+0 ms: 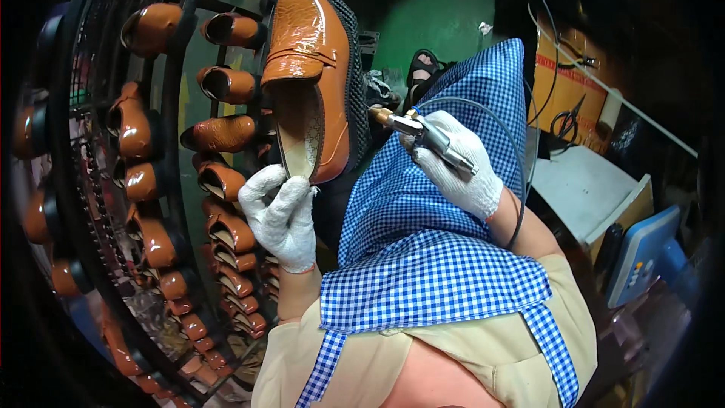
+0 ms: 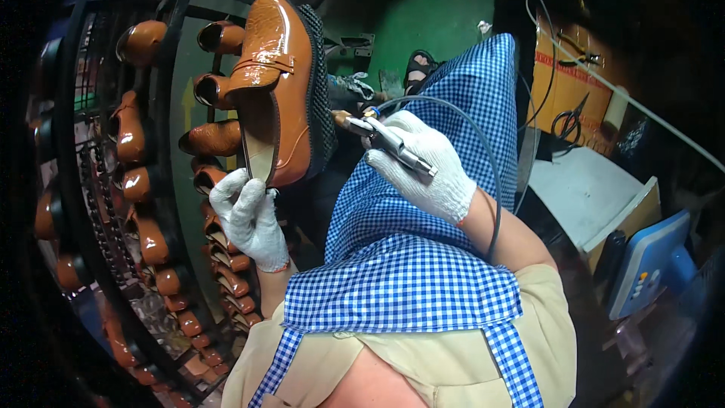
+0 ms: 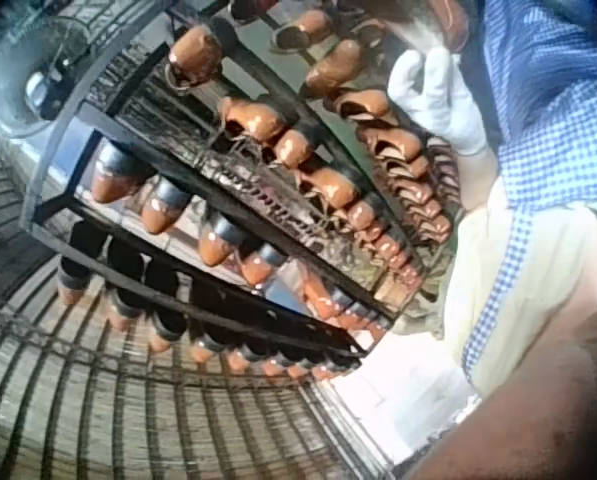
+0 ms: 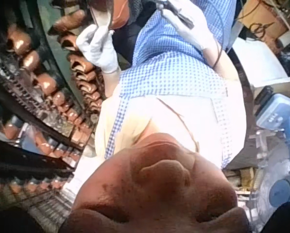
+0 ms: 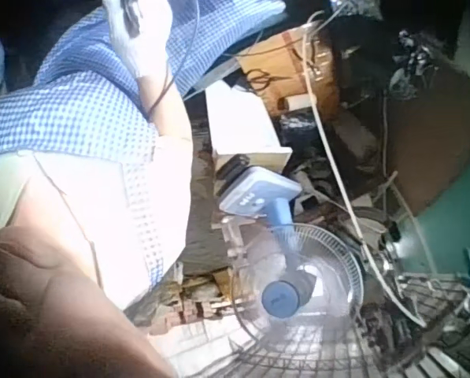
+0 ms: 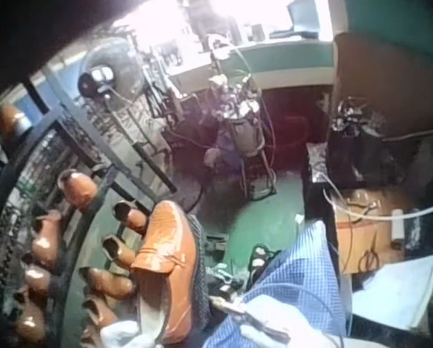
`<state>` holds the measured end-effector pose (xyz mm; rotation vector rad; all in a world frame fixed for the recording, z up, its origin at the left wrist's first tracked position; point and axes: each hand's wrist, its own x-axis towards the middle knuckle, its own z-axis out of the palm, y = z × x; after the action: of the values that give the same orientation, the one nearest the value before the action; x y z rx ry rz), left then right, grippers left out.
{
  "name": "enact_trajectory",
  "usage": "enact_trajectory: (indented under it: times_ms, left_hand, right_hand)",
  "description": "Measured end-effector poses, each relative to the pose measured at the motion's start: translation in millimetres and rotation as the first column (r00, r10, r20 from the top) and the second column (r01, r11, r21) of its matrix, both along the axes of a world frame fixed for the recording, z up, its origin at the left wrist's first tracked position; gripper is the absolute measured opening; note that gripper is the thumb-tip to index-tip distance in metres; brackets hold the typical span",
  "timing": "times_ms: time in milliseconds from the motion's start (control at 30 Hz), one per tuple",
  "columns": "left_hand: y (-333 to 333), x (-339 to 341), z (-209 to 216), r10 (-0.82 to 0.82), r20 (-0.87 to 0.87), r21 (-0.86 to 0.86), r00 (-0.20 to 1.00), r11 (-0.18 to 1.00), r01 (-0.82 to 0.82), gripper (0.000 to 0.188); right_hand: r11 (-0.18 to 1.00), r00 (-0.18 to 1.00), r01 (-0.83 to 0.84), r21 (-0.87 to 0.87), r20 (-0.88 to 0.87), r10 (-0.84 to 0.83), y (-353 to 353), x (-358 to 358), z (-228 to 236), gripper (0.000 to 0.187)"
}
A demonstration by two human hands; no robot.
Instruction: The person repeatedly takes brown leather shoes from a rotating rack and uses a spray gun to apply a glossy finish to the uppers. After spraying each shoe, the person places it back onto the rack. The process is repeated for multiple shoes in a continuous loop.
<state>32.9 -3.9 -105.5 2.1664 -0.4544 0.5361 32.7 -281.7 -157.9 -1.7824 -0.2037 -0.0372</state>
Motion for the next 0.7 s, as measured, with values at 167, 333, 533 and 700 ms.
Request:
enact_trajectory:
  times_ms: [167, 333, 533, 700]
  left_hand:
    - [-3.1, -5.3, 5.8, 0.038, -0.037, 0.008, 0.999, 0.999, -0.037, 0.03]
    - [-3.6, -0.8, 4.8, 0.034, 0.011, 0.054, 0.999, 0.998, -0.035, 0.037]
    - [-9.9, -3.2, 6.5, 0.048, 0.007, 0.09, 0.999, 0.995, -0.048, 0.038]
    - [-9.8, -3.0, 8.2, 0.053, -0.01, 0.093, 0.999, 0.994, -0.052, 0.036]
  right_hand:
    - [0.998, 0.997, 0.066, -0.009, 0.034, -0.066, 1.1, 1.7, 2.7, 0.026]
    - [0.997, 1.0, -0.002, 0.079, 0.016, 0.001, -6.0, -5.5, 4.9, 0.02]
    - [0.995, 0.998, -0.033, 0.097, 0.06, 0.027, 2.2, -29.9, -5.2, 0.018]
    - [0.997, 0.997, 0.015, 0.07, 0.076, -0.021, 6.1, -17.2, -2.9, 0.019]
